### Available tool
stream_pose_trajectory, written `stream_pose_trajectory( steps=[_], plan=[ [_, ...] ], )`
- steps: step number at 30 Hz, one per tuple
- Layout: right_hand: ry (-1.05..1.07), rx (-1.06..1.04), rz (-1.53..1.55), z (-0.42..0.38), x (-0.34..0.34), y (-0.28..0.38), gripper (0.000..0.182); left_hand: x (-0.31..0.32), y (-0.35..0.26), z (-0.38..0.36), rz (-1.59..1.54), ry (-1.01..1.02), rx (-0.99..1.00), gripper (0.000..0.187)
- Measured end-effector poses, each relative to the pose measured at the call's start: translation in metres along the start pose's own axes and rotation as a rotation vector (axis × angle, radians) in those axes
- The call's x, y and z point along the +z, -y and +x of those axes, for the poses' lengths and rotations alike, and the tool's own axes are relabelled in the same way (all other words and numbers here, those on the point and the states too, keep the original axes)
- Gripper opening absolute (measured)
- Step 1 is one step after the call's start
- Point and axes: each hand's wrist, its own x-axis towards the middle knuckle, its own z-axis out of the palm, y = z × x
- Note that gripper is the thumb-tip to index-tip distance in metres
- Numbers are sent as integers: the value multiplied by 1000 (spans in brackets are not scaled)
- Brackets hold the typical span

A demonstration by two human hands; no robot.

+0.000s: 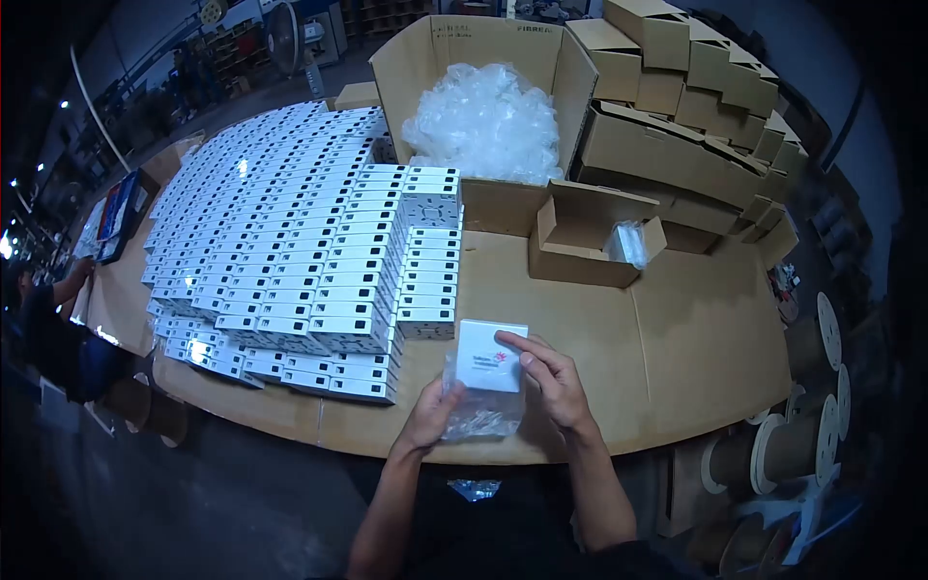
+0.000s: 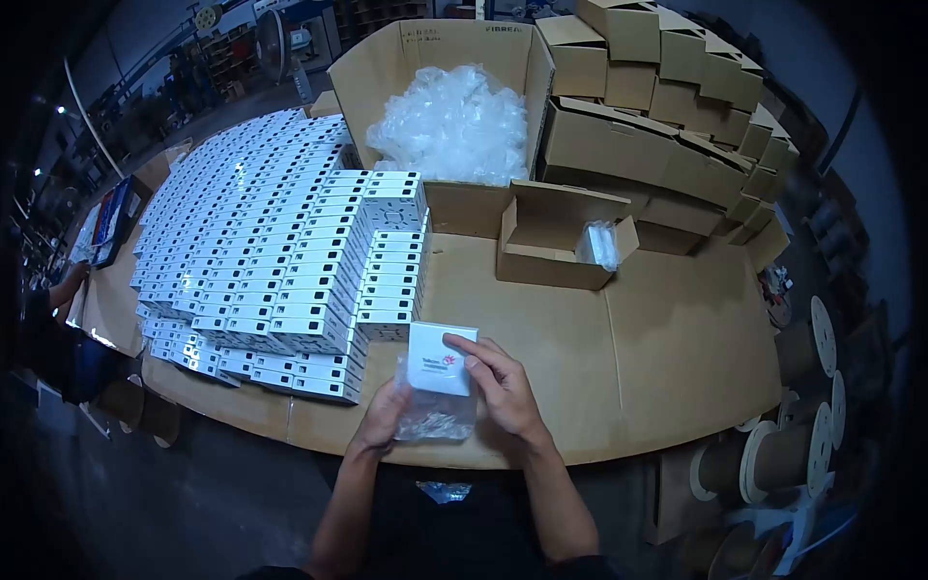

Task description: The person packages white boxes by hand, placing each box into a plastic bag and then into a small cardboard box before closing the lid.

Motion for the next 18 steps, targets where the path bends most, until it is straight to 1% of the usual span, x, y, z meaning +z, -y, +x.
stream_pose_trajectory(
  steps=[2,5,8,9,12,13,14,16,18],
  plan=[
    [70,95,45,-3,-6,-4,41,-1,3,-2,-179,-103,-111,45],
    [-77,-45,155,-6,2,-12,42,9,1,-3,-158,-148,-54,46],
    [-233,-3,332,-15,6,-35,37,14,4,2,-111,-190,23,46],
    [-282,16,372,-14,13,-28,29,13,6,3,-64,-180,41,46],
    [-356,71,361,-15,15,-36,27,7,6,7,77,-141,87,46],
    [-355,80,368,-15,13,-37,21,7,2,8,120,-128,103,46],
    [-357,95,435,-14,12,-35,19,7,0,8,164,-118,120,46],
    [-358,125,570,-12,11,-29,16,2,2,10,148,-96,115,46],
    [-340,122,634,-12,9,-34,16,1,1,12,159,-84,111,46]
  ],
)
